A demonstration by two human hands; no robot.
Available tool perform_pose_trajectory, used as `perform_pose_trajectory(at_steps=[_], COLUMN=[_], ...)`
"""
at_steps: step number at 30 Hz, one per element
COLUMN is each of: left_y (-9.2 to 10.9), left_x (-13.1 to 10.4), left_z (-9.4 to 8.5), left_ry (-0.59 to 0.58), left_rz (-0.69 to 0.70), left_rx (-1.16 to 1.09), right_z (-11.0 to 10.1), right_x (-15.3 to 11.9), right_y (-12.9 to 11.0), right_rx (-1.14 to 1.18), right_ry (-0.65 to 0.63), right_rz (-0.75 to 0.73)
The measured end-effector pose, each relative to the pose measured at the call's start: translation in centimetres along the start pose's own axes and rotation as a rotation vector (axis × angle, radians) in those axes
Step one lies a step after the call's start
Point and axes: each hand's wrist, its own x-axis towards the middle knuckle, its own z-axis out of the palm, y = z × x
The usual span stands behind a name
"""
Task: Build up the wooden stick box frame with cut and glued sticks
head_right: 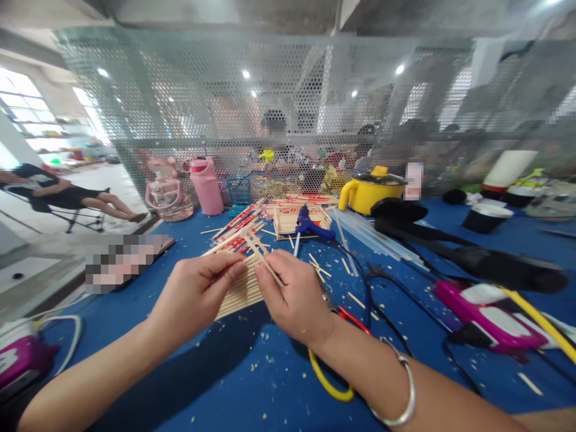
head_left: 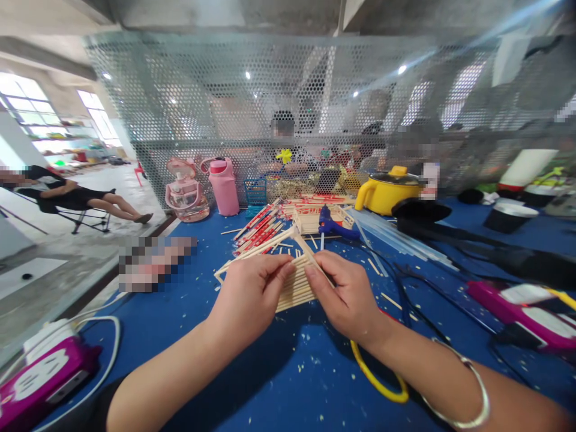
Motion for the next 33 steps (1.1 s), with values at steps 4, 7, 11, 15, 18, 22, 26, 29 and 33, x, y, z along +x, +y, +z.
perform_pose_trajectory(at_steps=[4,7,11,15,18,22,26,29,33], left_y=[0.3,-0.1,-2.5,-5.1,-5.3,-4.4,-4.0,-3.9,-3.7], left_x=[0.0,-0.5,-1.7,-2.6,-3.0,-3.4,-3.6,-3.6,-3.6], left_z=[-0.4,-1.9,-3.5,-2.8,-1.5,-0.4,-0.2,-0.4,-0.7], left_ry=[0.018,0.167,0.563,0.584,0.392,0.303,0.372,0.419,0.472], left_rz=[0.049,0.18,0.058,-0.334,-0.443,-0.383,-0.415,-0.435,-0.416], left_rx=[0.055,0.162,0.111,-0.236,-0.45,-0.643,-0.747,-0.763,-0.743], right_z=[-0.1,-0.2,-0.1,0.3,0.6,1.0,1.2,1.3,1.5], right_x=[0.0,0.1,0.7,1.0,0.8,0.5,0.3,0.1,-0.4], right_y=[0.0,0.4,1.3,2.3,3.0,3.3,2.3,1.4,0.8], right_rx=[0.055,0.2,0.433,0.571,0.632,0.634,0.557,0.523,0.543], right_ry=[-0.002,0.07,0.247,0.318,0.333,0.308,0.295,0.304,0.268], right_rz=[0.026,0.172,0.405,0.518,0.539,0.54,0.51,0.45,0.367])
